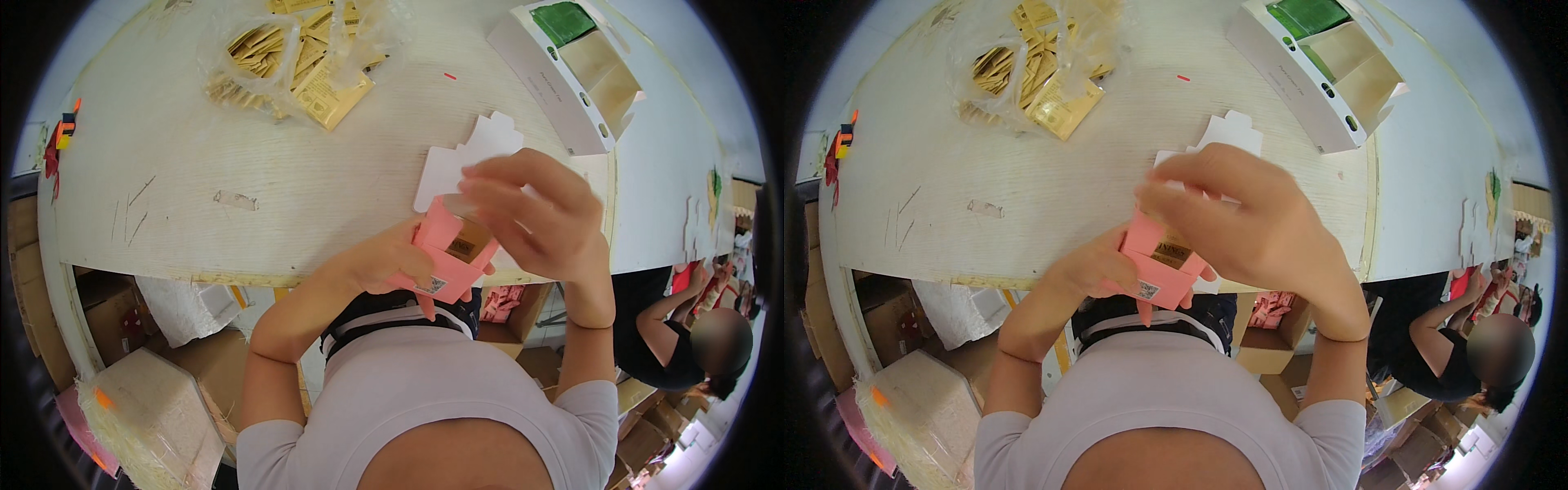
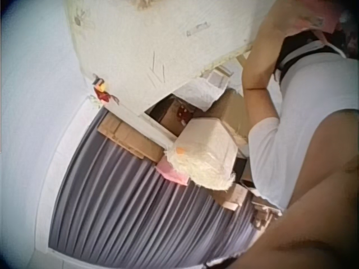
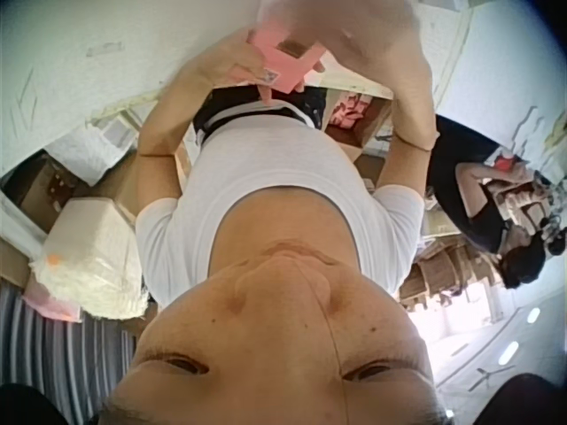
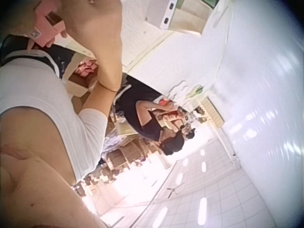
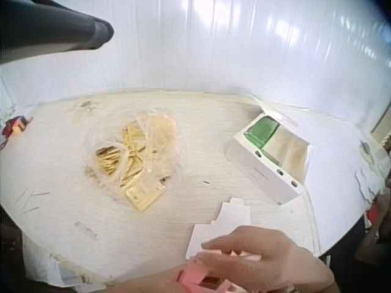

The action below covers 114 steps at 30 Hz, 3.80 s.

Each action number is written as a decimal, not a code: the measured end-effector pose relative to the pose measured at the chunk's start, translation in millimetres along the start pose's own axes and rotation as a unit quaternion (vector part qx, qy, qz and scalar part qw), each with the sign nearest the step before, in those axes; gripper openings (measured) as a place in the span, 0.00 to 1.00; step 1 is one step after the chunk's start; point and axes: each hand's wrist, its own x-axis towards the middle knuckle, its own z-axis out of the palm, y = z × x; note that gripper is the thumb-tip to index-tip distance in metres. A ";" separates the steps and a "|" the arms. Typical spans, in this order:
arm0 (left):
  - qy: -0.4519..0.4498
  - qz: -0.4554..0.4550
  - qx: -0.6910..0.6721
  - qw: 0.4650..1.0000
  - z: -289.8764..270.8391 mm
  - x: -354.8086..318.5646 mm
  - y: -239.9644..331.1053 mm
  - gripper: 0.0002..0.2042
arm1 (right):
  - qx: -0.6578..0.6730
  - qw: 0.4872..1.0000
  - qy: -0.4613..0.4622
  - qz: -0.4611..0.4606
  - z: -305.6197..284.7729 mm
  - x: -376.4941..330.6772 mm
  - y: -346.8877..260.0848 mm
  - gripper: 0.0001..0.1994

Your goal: The person assembles cardboard gift boxes by hand, inserting gold and green tea packets into a pink box before folding and closing it.

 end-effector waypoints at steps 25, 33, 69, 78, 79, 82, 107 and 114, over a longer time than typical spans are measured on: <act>-0.110 0.125 -0.077 0.983 -14.5 -5.2 -4.1 0.37 | 0.492 0.807 0.082 0.316 12.1 -32.2 6.2 0.04; -0.142 0.114 -0.137 0.974 -20.6 1.0 -6.2 0.36 | 0.575 0.726 0.122 0.355 21.1 -31.2 7.2 0.04; -0.178 0.254 -0.146 0.939 -10.8 8.1 -2.2 0.36 | 0.382 0.855 0.255 0.239 57.3 -24.3 -17.9 0.19; -0.285 0.268 -0.228 0.892 -15.8 12.4 -10.9 0.38 | 0.381 0.866 0.273 0.173 56.6 -13.8 -25.9 0.14; -0.285 0.269 -0.228 0.892 -15.0 11.5 -10.0 0.38 | 0.381 0.865 0.275 0.179 56.5 -13.1 -26.5 0.14; -0.283 0.275 -0.223 0.891 -18.4 11.3 -14.0 0.39 | 0.342 0.885 0.259 0.180 54.9 -14.8 -26.1 0.15; -0.119 0.316 0.060 0.940 -13.4 -22.9 -4.4 0.38 | 0.285 0.905 0.268 0.167 43.7 -29.6 -17.4 0.12; -0.032 0.276 0.100 0.956 -0.7 -26.4 3.1 0.37 | 0.336 0.895 0.242 0.164 40.2 -32.1 -10.1 0.10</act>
